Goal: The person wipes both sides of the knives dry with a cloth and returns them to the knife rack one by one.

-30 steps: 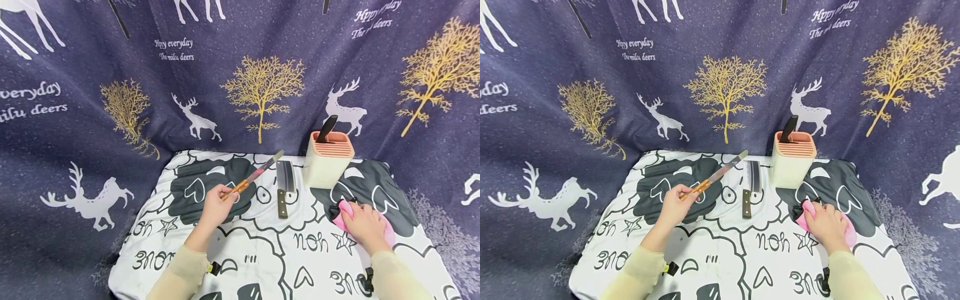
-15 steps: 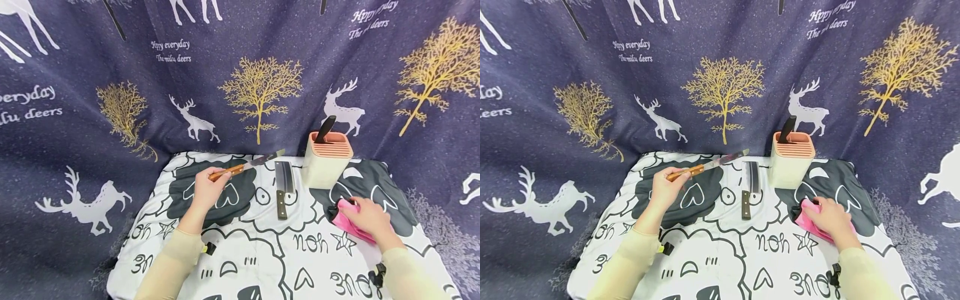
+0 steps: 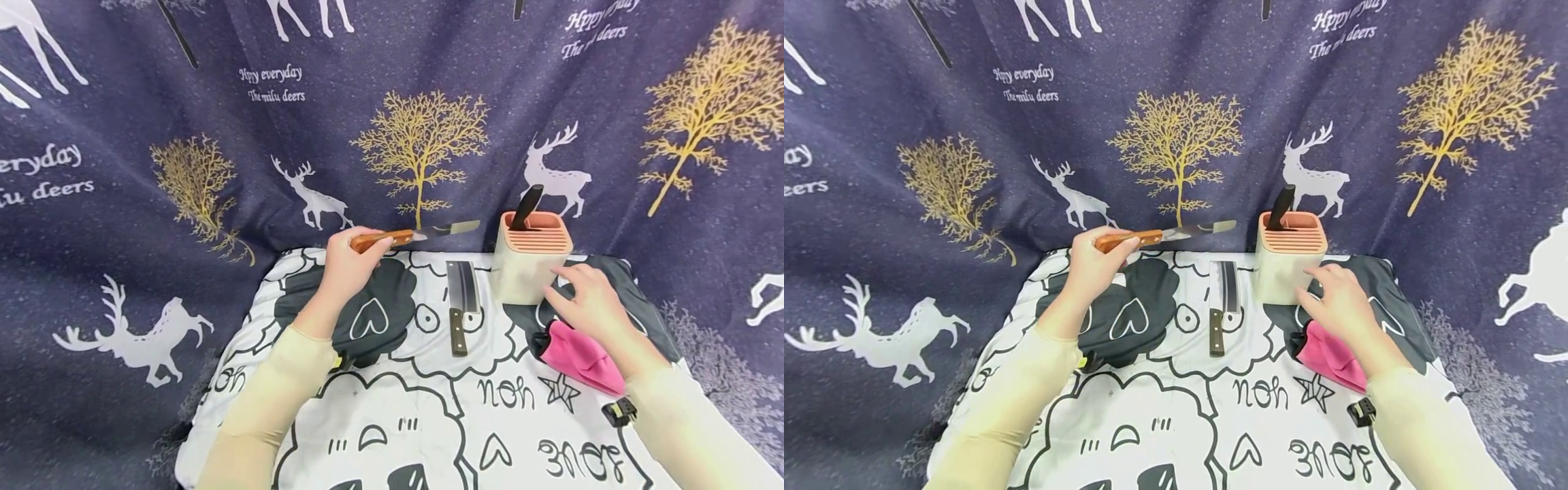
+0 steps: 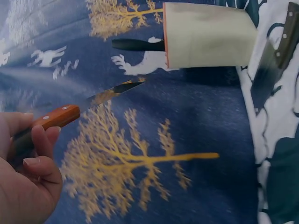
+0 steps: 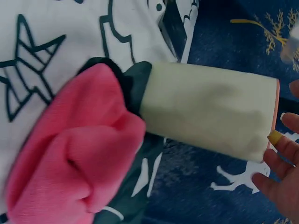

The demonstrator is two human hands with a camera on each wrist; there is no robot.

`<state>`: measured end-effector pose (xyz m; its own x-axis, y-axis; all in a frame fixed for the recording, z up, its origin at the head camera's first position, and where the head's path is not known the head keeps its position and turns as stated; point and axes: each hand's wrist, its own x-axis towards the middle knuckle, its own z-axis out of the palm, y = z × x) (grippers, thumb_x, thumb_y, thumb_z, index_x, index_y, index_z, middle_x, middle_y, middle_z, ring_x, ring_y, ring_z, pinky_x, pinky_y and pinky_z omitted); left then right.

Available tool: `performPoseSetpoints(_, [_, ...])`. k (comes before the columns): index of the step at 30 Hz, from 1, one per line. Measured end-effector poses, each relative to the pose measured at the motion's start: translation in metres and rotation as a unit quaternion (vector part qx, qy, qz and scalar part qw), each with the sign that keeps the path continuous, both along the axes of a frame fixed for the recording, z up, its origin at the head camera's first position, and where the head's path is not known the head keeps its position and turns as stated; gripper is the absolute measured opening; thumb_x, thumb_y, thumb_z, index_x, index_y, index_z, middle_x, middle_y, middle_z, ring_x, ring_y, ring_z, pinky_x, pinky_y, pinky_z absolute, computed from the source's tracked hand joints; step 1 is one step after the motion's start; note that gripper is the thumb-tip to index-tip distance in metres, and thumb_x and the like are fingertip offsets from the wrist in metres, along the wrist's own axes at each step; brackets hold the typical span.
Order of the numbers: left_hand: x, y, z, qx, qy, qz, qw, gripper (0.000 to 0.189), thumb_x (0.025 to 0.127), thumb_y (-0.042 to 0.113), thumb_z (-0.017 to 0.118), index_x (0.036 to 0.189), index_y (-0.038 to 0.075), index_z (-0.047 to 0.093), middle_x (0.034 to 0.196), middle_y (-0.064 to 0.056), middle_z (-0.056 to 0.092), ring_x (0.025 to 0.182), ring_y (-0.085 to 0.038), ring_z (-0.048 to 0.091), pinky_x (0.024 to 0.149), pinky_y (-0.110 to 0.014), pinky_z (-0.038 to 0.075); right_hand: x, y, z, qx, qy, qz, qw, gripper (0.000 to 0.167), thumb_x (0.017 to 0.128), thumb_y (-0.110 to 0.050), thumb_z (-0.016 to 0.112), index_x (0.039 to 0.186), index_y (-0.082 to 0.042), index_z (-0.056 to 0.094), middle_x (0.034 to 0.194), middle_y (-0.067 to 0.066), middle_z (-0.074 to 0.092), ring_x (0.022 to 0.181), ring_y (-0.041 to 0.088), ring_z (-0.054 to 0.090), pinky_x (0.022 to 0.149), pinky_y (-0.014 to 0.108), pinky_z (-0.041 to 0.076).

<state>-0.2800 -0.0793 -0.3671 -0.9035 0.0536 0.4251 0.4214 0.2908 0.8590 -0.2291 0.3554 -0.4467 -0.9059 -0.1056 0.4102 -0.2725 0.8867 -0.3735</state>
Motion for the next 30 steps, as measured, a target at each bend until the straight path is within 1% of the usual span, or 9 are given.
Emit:
performPoseSetpoints(3, [-0.005,0.015,0.018,-0.033,0.006,-0.011,0.9994,0.026,0.091,0.035,0.080,0.104,0.013,0.078,0.089,-0.009,0.076,0.066,-0.016,0.069,0.055,-0.029,0.056,-0.008,-0.007,0.005,0.011,0.041,0.004,0.9991,0.044,0.090,-0.027,0.073,0.126,-0.004,0.068,0.121,0.027,0.065,0.115,0.053,0.052,0.099,0.064,0.041])
performPoseSetpoints(5, [-0.008,0.025,0.030,-0.052,0.014,-0.025,0.9982,0.026,0.091,0.038,0.079,0.103,0.015,0.078,0.091,-0.005,0.076,0.070,-0.015,0.068,0.057,-0.029,0.055,-0.013,-0.010,0.005,0.009,0.059,0.001,0.9982,0.043,0.088,-0.026,0.074,0.124,-0.004,0.069,0.123,0.026,0.065,0.116,0.052,0.052,0.100,0.062,0.040])
performPoseSetpoints(8, [-0.012,0.040,0.046,-0.067,0.026,-0.057,0.9957,0.026,0.093,0.038,0.077,0.105,0.015,0.075,0.091,-0.004,0.076,0.072,-0.016,0.069,0.058,-0.033,0.055,-0.020,-0.016,0.002,0.000,0.067,0.003,0.9978,0.043,0.088,-0.026,0.073,0.124,-0.004,0.069,0.125,0.024,0.064,0.117,0.051,0.052,0.101,0.061,0.038])
performPoseSetpoints(10, [-0.014,0.049,0.057,-0.084,0.037,-0.070,0.9934,0.026,0.094,0.039,0.075,0.108,0.016,0.072,0.093,-0.002,0.073,0.071,-0.015,0.069,0.058,-0.033,0.056,-0.024,-0.020,0.000,-0.006,0.068,0.003,0.9976,0.042,0.088,-0.026,0.073,0.124,-0.004,0.069,0.126,0.023,0.063,0.117,0.050,0.051,0.101,0.060,0.038])
performPoseSetpoints(15, [-0.020,0.067,0.082,-0.134,0.098,-0.073,0.9834,0.025,0.095,0.036,0.075,0.105,0.015,0.067,0.087,0.000,0.066,0.065,-0.014,0.059,0.057,-0.030,0.050,-0.034,-0.025,-0.009,-0.018,0.088,0.003,0.9959,0.043,0.087,-0.024,0.071,0.125,-0.004,0.069,0.125,0.027,0.061,0.116,0.051,0.051,0.101,0.062,0.037])
performPoseSetpoints(17, [-0.022,0.075,0.090,-0.144,0.121,-0.078,0.9792,0.024,0.095,0.034,0.076,0.102,0.014,0.066,0.082,-0.001,0.064,0.063,-0.015,0.057,0.056,-0.030,0.047,-0.038,-0.026,-0.012,-0.021,0.097,0.005,0.9950,0.044,0.086,-0.024,0.070,0.125,-0.004,0.068,0.125,0.029,0.060,0.117,0.052,0.051,0.103,0.063,0.037])
performPoseSetpoints(21, [-0.026,0.088,0.103,-0.159,0.138,-0.095,0.9730,0.024,0.095,0.032,0.075,0.101,0.013,0.062,0.080,-0.001,0.060,0.062,-0.016,0.053,0.056,-0.028,0.042,-0.046,-0.026,-0.018,-0.011,0.102,0.005,0.9947,0.047,0.086,-0.023,0.068,0.128,-0.003,0.066,0.128,0.029,0.058,0.119,0.052,0.049,0.107,0.063,0.035])
performPoseSetpoints(25, [-0.032,0.103,0.110,-0.173,0.144,-0.113,0.9677,0.027,0.097,0.032,0.073,0.105,0.012,0.057,0.082,-0.001,0.058,0.065,-0.014,0.052,0.058,-0.027,0.040,-0.050,-0.027,-0.023,0.012,0.110,0.004,0.9938,0.050,0.085,-0.021,0.070,0.131,-0.001,0.064,0.131,0.028,0.057,0.122,0.051,0.050,0.108,0.063,0.037])
performPoseSetpoints(30, [-0.041,0.125,0.115,-0.188,0.161,-0.128,0.9605,0.030,0.098,0.031,0.072,0.109,0.011,0.053,0.087,0.000,0.058,0.070,-0.013,0.053,0.061,-0.024,0.042,-0.052,-0.031,-0.024,0.022,0.123,0.016,0.9920,0.049,0.088,-0.018,0.069,0.131,0.003,0.064,0.131,0.028,0.057,0.119,0.051,0.052,0.099,0.066,0.045])
